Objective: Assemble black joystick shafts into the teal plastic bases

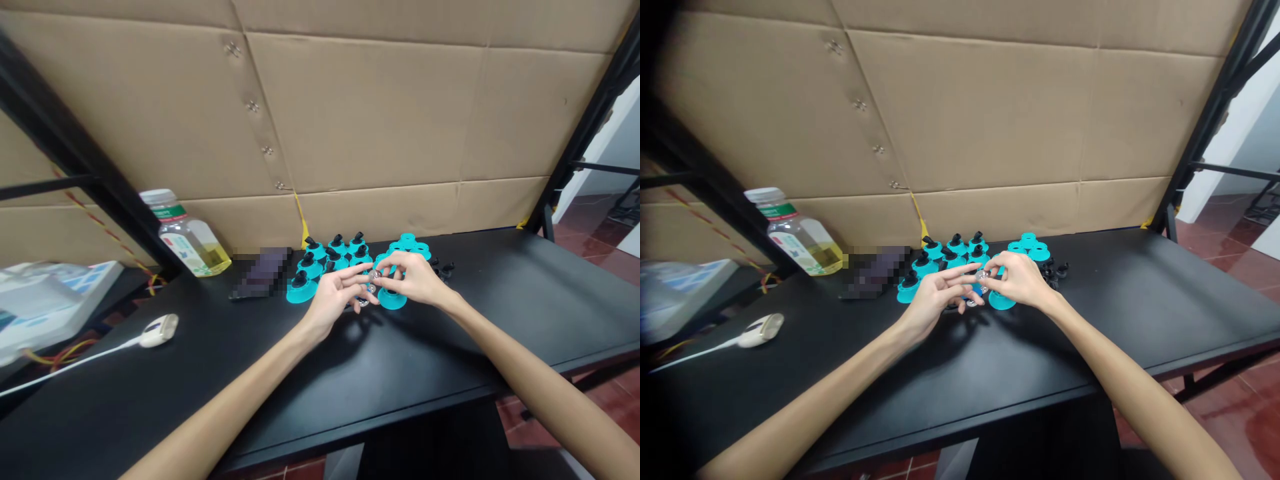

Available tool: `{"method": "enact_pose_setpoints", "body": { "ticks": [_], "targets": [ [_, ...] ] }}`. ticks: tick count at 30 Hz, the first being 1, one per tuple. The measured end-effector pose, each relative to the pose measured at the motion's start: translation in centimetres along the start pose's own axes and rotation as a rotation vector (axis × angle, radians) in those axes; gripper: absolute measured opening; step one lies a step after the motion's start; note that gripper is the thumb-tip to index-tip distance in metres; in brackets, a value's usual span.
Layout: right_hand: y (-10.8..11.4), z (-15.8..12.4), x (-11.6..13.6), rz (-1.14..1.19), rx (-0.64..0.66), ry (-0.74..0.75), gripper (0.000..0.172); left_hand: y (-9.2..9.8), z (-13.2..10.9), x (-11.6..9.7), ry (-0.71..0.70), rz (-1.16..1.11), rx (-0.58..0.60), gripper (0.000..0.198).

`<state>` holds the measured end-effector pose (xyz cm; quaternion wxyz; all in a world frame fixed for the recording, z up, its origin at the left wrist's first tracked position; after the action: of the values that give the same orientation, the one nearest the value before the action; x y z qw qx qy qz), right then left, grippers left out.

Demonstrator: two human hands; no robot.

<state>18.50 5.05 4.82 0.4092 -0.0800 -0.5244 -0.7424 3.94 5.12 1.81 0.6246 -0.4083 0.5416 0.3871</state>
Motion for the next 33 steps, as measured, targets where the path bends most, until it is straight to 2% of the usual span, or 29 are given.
{"method": "enact_pose_setpoints", "body": {
  "ticks": [4,10,15,20,25,33],
  "targets": [
    [0.9,0.0,-0.5,0.023,0.021,-0.007,0.022,0.5,0.2,0.0,-0.035,0.104,-0.013,0.061],
    [2.1,-0.4,-2.1,-0.023,0.175,-0.046,0.026,1.8,0.8,-0.3,-0.155,0.391,-0.049,0.044],
    [1.1,-0.8,-2.6,-0.088,0.287,-0.056,0.028,1.9,0.7,-0.8,-0.234,0.664,-0.07,0.035],
    [0.3,-0.9,-2.9,-0.091,0.314,-0.047,0.028,1.9,0.6,-0.9,-0.281,0.929,-0.091,0.029],
    [0.2,-0.9,-3.2,-0.102,0.308,-0.042,0.025,1.7,0.6,-0.8,-0.329,1.023,-0.085,0.028],
    [0.1,-0.8,-3.5,-0.088,0.308,-0.06,0.024,1.4,0.3,-1.0,-0.399,1.047,-0.068,0.026]
  ]
}}
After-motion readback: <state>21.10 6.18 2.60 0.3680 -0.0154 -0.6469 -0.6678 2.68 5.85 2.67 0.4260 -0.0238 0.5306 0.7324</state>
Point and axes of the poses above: each hand's wrist, its own z-axis towards the middle knuckle, its own y-axis out of the back of the hand, x = y × z, the point moved 6 cm from there along z, towards the middle knuckle, and after that the axes turned 4 degrees about -z, right-handed, at the moved point
